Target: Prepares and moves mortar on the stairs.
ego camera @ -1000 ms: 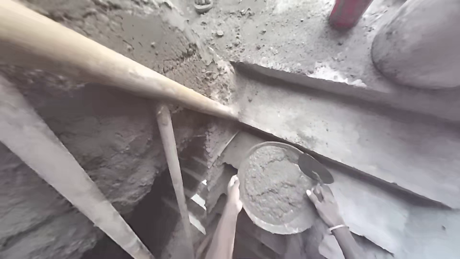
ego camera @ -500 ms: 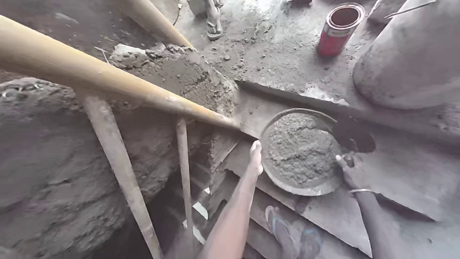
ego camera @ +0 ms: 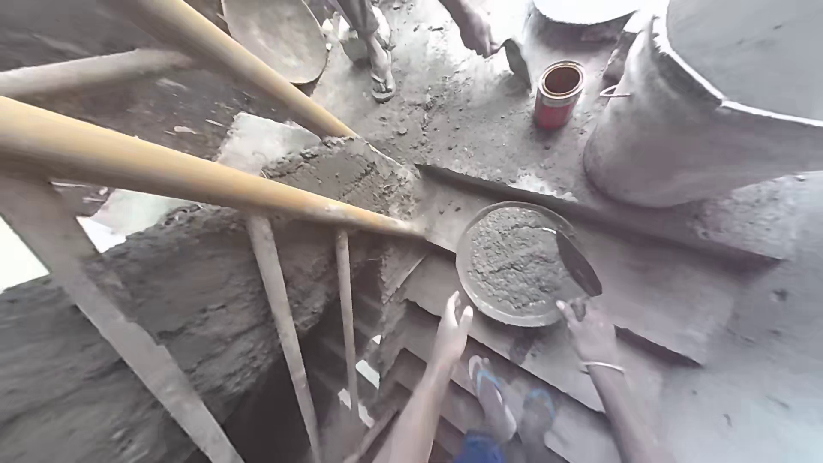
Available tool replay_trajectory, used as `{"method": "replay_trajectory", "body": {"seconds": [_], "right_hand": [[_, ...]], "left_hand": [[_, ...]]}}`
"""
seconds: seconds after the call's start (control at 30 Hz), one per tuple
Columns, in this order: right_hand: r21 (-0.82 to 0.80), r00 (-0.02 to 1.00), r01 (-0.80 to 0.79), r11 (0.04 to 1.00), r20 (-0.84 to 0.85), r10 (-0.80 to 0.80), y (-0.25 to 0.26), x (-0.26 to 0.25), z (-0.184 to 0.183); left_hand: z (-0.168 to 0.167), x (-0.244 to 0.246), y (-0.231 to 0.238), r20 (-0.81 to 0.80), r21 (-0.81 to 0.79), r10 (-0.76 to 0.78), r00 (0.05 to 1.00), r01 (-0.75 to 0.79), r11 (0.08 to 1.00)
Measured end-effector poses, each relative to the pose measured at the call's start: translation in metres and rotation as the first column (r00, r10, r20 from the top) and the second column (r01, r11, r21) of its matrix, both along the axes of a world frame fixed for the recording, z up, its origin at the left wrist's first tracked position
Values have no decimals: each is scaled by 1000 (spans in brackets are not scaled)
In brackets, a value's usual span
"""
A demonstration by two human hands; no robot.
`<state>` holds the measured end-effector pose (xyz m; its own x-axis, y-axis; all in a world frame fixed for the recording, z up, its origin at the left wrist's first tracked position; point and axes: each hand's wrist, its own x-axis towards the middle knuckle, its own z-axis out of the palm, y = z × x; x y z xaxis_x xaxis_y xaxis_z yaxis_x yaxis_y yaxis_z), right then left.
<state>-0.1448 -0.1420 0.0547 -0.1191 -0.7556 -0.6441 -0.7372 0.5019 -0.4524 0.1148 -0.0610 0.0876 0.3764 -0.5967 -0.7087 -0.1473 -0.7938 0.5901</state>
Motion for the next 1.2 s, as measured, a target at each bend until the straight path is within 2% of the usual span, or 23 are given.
{"method": "replay_trajectory", "body": {"seconds": [0.1, 0.17, 0.2, 0.3, 0.37, 0.43, 0.5, 0.57, 0.63, 0.7, 0.77, 0.83, 0.9, 0.97, 1.03, 1.07, 1.1, 1.13, 1.17, 1.2], "right_hand": [[130, 996, 2, 992, 84, -13, 17, -10, 32], [170, 994, 20, 985, 107, -38, 17, -19, 32], [185, 994, 22, 982, 101, -41, 11, -22, 31], [256, 999, -45, 966, -6, 48, -15, -30, 31], [276, 989, -118, 954, -51, 138, -37, -28, 31], [288, 982, -140, 947, -85, 171, -56, -22, 25], [316, 984, -96, 944, -113, 138, -77, -11, 9], [352, 984, -62, 934, -134, 116, -83, 2, -15], [395, 978, -141, 908, -88, 190, -75, 17, -30], [399, 941, -297, 867, -30, 336, -65, 16, -24], [350, 918, -370, 861, -6, 397, -41, 0, 3], [268, 958, -254, 929, -62, 279, -23, -11, 27], [219, 988, -34, 975, -140, 66, -9, -13, 30], [267, 979, 168, 949, -162, -128, -8, 2, 16], [376, 942, 334, 865, -94, -322, 1, 27, -7], [419, 895, 410, 810, -15, -445, 14, 38, -26], [486, 807, 477, 733, 88, -583, 24, 46, -39], [573, 672, 509, 642, 201, -712, 34, 46, -49], [647, 562, 473, 598, 302, -770, 47, 37, -55], [667, 490, 417, 617, 407, -771, 63, 24, -61]], "left_hand": [[70, -44, 51, -78, -55, -115, 990, 111, 992], [86, -57, 67, -140, -4, -130, 982, 131, 991], [84, -56, 69, -167, 44, -134, 977, 143, 989], [48, -49, 63, -190, 189, -96, 977, 133, 973], [18, -40, 58, -187, 254, -13, 982, 62, 965], [-8, -37, 55, -195, 251, 119, 974, -67, 966], [-35, -35, 42, -191, 223, 195, 962, -151, 963], [-51, -40, 33, -200, 231, 253, 947, -206, 951], [-59, -40, 23, -247, 231, 295, 923, -239, 943], [-69, -34, 1, -312, 211, 360, 879, -305, 929], [-67, -31, -10, -328, 254, 465, 822, -398, 882], [-67, -28, -19, -311, 293, 494, 812, -413, 863], [-65, -26, -19, -304, 317, 482, 822, -390, 865], [-67, -24, -23, -299, 322, 468, 832, -373, 870], [-67, -24, -22, -301, 321, 459, 836, -365, 874], [-67, -24, -21, -301, 315, 456, 838, -364, 877], [-67, -23, -19, -303, 305, 450, 840, -362, 881], [-69, -22, -18, -303, 292, 446, 842, -363, 885], [-69, -21, -15, -305, 289, 445, 842, -363, 886], [-69, -19, -13, -310, 286, 443, 841, -362, 887]]}}
